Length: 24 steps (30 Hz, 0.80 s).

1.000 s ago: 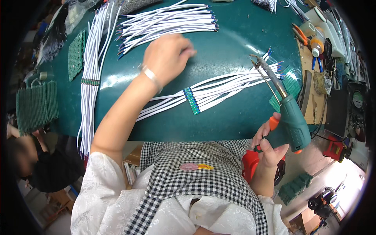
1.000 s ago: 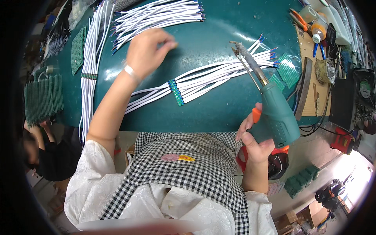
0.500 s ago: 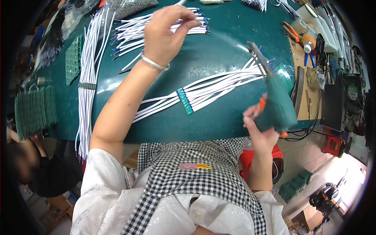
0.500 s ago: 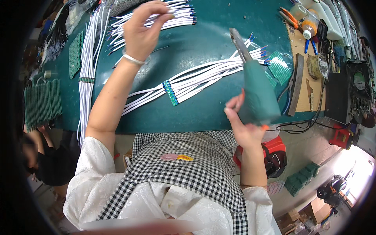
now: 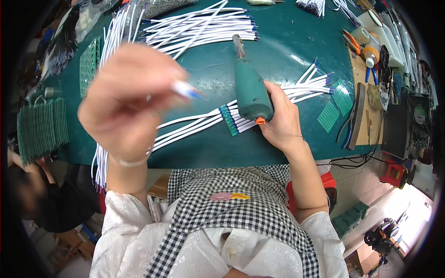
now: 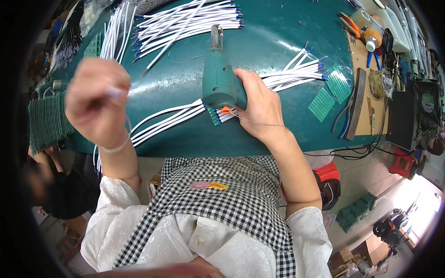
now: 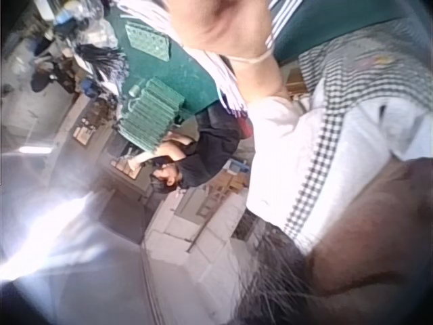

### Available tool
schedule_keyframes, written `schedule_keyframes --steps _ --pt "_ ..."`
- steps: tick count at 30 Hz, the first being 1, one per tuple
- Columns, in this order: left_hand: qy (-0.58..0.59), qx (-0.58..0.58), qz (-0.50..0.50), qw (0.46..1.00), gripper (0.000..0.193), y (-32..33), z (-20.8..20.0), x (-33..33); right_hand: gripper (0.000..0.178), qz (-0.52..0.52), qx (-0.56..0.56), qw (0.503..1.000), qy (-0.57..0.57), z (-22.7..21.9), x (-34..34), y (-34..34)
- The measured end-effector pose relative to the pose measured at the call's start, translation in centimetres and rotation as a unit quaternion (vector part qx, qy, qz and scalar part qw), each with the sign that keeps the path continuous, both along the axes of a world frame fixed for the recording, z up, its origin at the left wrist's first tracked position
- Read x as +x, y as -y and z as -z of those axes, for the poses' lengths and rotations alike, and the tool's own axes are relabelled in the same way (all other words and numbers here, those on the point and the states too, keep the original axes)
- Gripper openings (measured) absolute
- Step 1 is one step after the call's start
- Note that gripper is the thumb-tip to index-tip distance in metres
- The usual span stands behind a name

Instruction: The person applies heat-shrink tubing to bundles of white wires onto green PCB connectors using a heat gun at a factory workbench.

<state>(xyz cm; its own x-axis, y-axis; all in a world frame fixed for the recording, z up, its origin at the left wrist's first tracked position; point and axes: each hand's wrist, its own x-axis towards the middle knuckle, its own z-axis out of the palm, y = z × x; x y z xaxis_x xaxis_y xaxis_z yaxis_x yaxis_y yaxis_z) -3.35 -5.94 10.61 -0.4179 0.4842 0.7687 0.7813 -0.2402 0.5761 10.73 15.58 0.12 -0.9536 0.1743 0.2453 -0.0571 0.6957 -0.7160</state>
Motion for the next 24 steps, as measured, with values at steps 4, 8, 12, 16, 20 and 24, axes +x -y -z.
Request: schedule_keyframes --steps 4,8,12,16,20,24 --pt "0.103 -0.299 -0.018 0.948 0.021 1.0 1.8 4.6 0.071 -0.004 0.019 1.0 -0.021 0.7 0.2 0.0" --pt "0.13 -0.356 -0.078 0.922 0.023 2.6 8.4 6.5 0.072 -0.025 0.009 0.999 -0.034 0.4 -0.1 0.0" --pt "0.125 -0.302 -0.173 0.929 0.021 2.4 10.4 7.9 0.073 -0.018 -0.005 0.999 -0.05 -0.5 -0.1 0.0" --pt "0.108 -0.296 -0.176 0.933 0.023 2.1 10.7 8.3 0.075 -0.013 -0.009 0.998 -0.054 -0.4 0.0 0.0" --pt "0.087 -0.275 -0.181 0.94 0.02 1.8 11.2 8.3 0.074 -0.012 -0.02 0.998 -0.057 -0.9 0.1 0.3" --pt "0.094 -0.26 -0.181 0.944 0.021 1.8 11.5 8.3 0.073 -0.006 -0.022 0.999 -0.033 -1.5 0.1 0.4"
